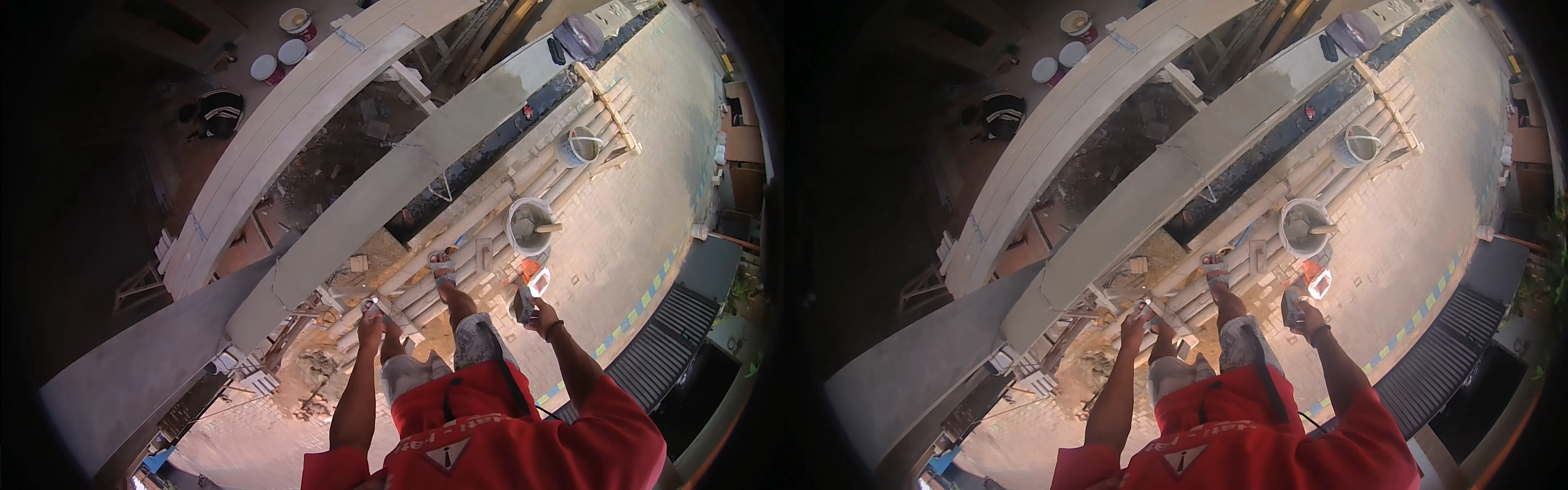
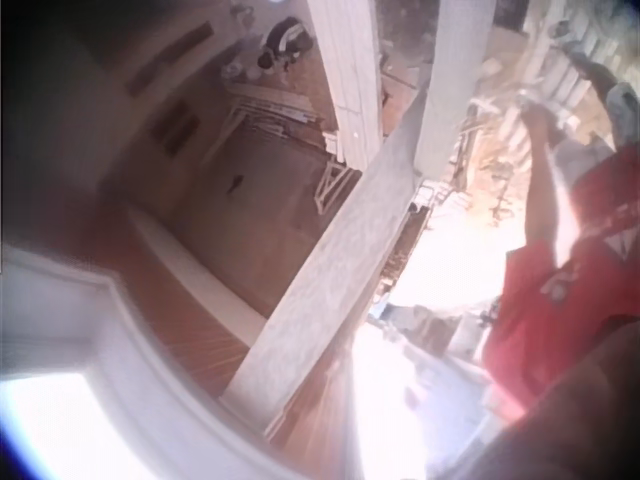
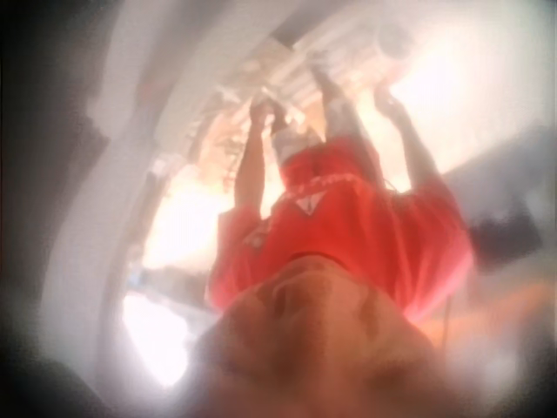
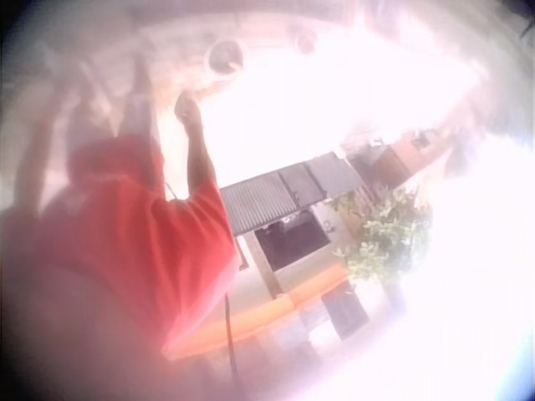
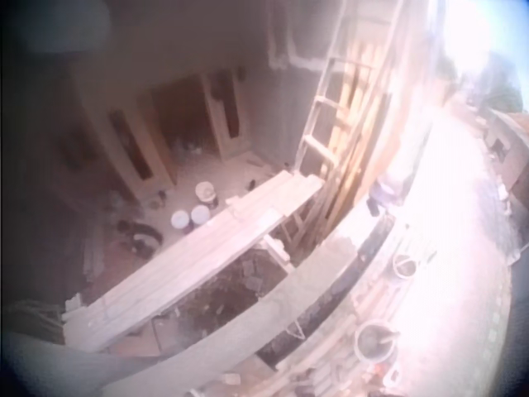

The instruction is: The person smooths a freshly poured concrete beam using a hand trowel. They repeatedly scrape and level the surface, occasionally wiping the trowel and checking the beam's edges while standing on bamboo scaffolding.

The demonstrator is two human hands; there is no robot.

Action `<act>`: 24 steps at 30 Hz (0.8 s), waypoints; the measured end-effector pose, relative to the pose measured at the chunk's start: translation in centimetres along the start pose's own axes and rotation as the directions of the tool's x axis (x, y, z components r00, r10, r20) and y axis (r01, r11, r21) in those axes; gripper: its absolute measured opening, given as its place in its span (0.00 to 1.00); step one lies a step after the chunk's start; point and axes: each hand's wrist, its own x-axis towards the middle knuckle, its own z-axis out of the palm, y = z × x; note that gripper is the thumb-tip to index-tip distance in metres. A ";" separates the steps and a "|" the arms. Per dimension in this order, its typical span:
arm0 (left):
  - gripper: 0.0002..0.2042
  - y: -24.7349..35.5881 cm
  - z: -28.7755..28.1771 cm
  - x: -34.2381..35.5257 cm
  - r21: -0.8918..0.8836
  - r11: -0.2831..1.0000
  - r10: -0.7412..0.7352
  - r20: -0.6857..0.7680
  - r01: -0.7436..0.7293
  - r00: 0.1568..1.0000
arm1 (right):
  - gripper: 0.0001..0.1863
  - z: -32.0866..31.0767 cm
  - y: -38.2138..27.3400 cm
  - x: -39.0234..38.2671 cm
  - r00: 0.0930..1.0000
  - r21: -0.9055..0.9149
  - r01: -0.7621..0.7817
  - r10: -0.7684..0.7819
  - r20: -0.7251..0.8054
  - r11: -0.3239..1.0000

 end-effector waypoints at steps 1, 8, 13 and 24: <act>0.19 -1.2 0.5 1.1 0.013 0.989 0.146 -0.075 -0.145 0.987 | 0.27 0.2 -0.5 0.3 1.000 0.006 0.008 -0.008 0.014 1.000; 0.18 1.0 1.2 4.5 -0.253 0.967 -0.034 -0.049 0.020 0.998 | 0.26 2.0 -3.6 1.7 0.983 -0.042 0.065 -0.057 0.172 0.997; 0.31 5.4 0.6 5.9 -0.590 0.776 -0.219 0.079 0.222 0.973 | 0.26 2.2 -5.2 0.9 0.984 -0.067 0.035 -0.023 0.176 0.997; 0.33 8.2 -0.9 12.2 -0.992 0.087 -0.269 0.068 0.094 0.961 | 0.28 -0.3 -4.4 2.8 0.948 -0.120 0.206 -0.168 0.269 0.971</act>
